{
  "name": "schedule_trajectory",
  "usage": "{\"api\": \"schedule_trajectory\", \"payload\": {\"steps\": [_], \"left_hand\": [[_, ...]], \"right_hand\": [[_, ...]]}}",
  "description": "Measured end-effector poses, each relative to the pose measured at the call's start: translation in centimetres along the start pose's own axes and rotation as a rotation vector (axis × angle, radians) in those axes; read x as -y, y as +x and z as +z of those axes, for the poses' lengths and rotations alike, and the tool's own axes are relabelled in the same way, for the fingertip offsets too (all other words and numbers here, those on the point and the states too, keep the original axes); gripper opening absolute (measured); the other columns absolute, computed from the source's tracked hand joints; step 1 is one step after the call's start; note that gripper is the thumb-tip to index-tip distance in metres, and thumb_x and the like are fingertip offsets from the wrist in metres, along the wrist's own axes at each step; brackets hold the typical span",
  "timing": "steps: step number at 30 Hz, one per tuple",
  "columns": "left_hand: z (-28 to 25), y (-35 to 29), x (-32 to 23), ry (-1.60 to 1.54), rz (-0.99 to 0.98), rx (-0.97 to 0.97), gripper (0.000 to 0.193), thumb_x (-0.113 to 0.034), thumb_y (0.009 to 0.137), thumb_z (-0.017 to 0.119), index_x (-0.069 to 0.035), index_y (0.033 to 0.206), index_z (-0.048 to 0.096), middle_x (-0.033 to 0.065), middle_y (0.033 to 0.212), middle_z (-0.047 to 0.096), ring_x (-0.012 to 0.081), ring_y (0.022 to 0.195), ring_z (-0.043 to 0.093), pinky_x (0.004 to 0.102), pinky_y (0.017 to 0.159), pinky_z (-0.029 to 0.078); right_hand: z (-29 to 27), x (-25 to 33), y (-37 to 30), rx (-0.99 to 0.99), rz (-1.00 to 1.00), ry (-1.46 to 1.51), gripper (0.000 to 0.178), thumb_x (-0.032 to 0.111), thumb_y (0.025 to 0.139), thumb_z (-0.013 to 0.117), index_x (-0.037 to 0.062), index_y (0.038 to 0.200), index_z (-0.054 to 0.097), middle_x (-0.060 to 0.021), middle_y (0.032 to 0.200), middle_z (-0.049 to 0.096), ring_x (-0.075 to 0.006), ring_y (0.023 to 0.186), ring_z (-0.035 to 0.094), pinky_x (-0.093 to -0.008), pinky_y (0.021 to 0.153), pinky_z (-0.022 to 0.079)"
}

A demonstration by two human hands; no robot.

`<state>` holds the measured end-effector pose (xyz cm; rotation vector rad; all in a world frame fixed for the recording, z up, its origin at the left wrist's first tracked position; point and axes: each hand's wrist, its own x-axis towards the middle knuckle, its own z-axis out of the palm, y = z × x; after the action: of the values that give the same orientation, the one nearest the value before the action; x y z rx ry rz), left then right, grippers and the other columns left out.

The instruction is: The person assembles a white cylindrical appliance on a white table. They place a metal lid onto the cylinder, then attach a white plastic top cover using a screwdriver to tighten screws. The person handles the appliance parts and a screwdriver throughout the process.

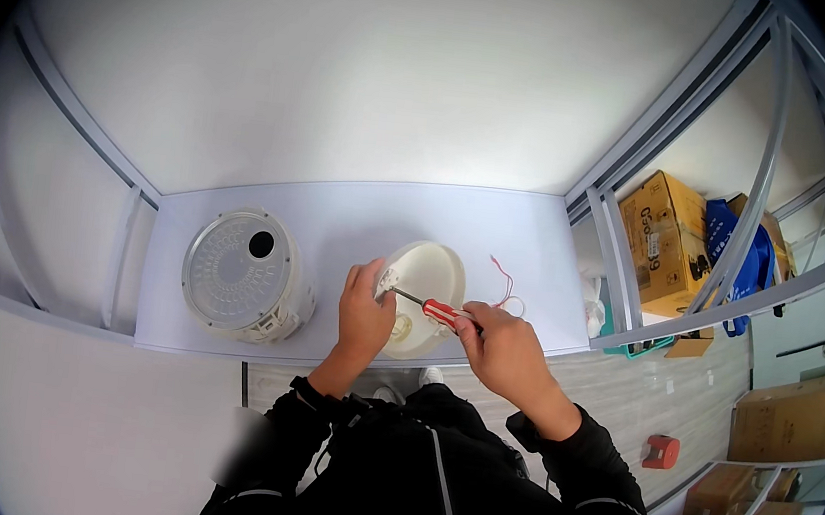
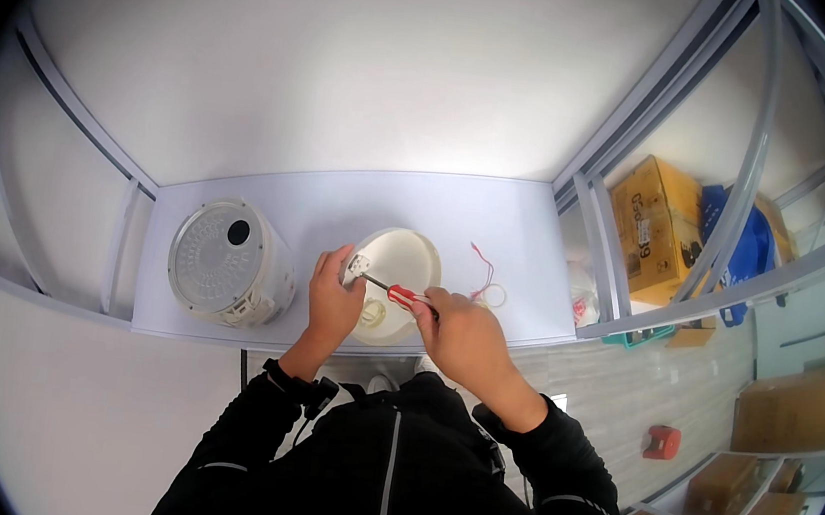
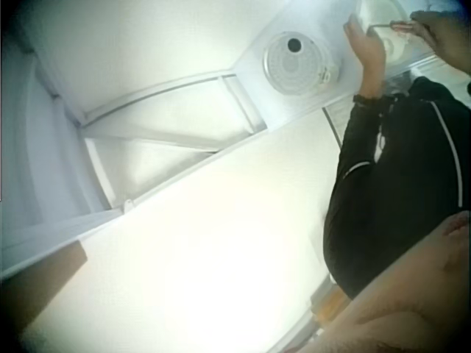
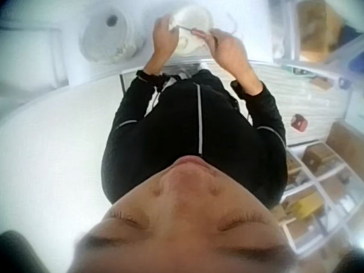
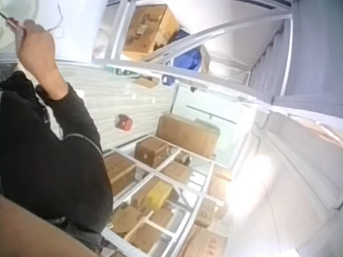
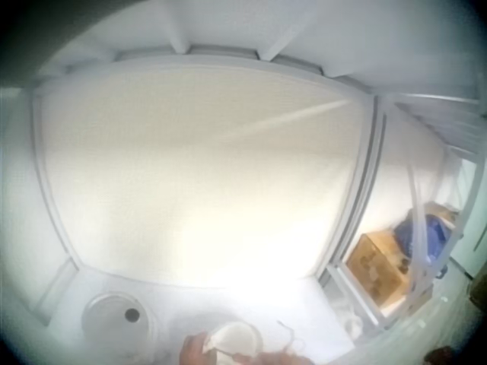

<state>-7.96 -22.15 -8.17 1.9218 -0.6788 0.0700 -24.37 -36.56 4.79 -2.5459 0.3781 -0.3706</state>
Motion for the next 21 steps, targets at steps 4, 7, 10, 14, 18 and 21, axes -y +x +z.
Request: {"api": "schedule_trajectory", "payload": {"steps": [4,7,10,14,18,21], "left_hand": [[0.0,0.1,-0.4,0.006,-0.005,0.011,0.053,0.005,0.080,0.071,0.001,0.131,0.061,0.0193,0.117,0.063,0.0400,0.107,0.065,0.0440,0.092,0.054],[-0.2,0.1,-0.6,0.023,0.021,0.017,0.053,0.005,0.081,0.071,0.001,0.132,0.060,0.0195,0.119,0.062,0.0405,0.107,0.064,0.0443,0.093,0.054],[-0.5,-0.1,-1.5,-0.009,-0.039,0.045,0.052,0.005,0.081,0.070,0.000,0.132,0.060,0.0198,0.120,0.061,0.0407,0.109,0.064,0.0444,0.093,0.053],[-0.7,-0.3,-1.9,0.008,-0.005,0.038,0.052,0.006,0.082,0.067,-0.002,0.133,0.059,0.0189,0.122,0.060,0.0404,0.108,0.065,0.0443,0.089,0.055],[-0.8,-0.4,-2.4,0.038,0.052,0.032,0.053,0.007,0.085,0.065,-0.007,0.136,0.059,0.0165,0.124,0.060,0.0404,0.104,0.067,0.0455,0.081,0.059],[-0.9,-0.4,-2.7,0.041,0.058,0.035,0.053,0.007,0.085,0.064,-0.007,0.136,0.060,0.0157,0.123,0.061,0.0406,0.103,0.068,0.0465,0.081,0.059]], "right_hand": [[-0.2,0.3,0.2,0.019,0.124,0.172,0.024,0.024,0.103,0.064,-0.0002,0.105,0.069,-0.0187,0.069,0.066,-0.0380,0.061,0.066,-0.0455,0.055,0.049],[-0.4,0.3,0.1,0.058,0.121,0.169,0.027,0.027,0.102,0.066,0.0006,0.107,0.070,-0.0185,0.071,0.068,-0.0379,0.062,0.067,-0.0458,0.056,0.049],[-0.8,0.4,-0.1,0.035,0.007,-0.021,0.031,0.030,0.097,0.071,0.0028,0.111,0.070,-0.0157,0.074,0.069,-0.0364,0.063,0.067,-0.0457,0.056,0.050],[-1.3,0.8,-0.4,0.034,-0.112,-0.239,0.039,0.032,0.089,0.078,0.0073,0.118,0.071,-0.0101,0.078,0.066,-0.0338,0.062,0.066,-0.0442,0.057,0.052],[-1.5,0.6,-0.7,0.081,-0.162,-0.231,0.037,0.029,0.088,0.078,0.0098,0.120,0.072,-0.0087,0.077,0.063,-0.0328,0.061,0.064,-0.0419,0.058,0.052],[-1.5,1.3,-0.9,0.072,-0.032,-0.029,0.034,0.027,0.091,0.077,0.0076,0.119,0.074,-0.0106,0.077,0.068,-0.0331,0.062,0.065,-0.0397,0.060,0.051]]}}
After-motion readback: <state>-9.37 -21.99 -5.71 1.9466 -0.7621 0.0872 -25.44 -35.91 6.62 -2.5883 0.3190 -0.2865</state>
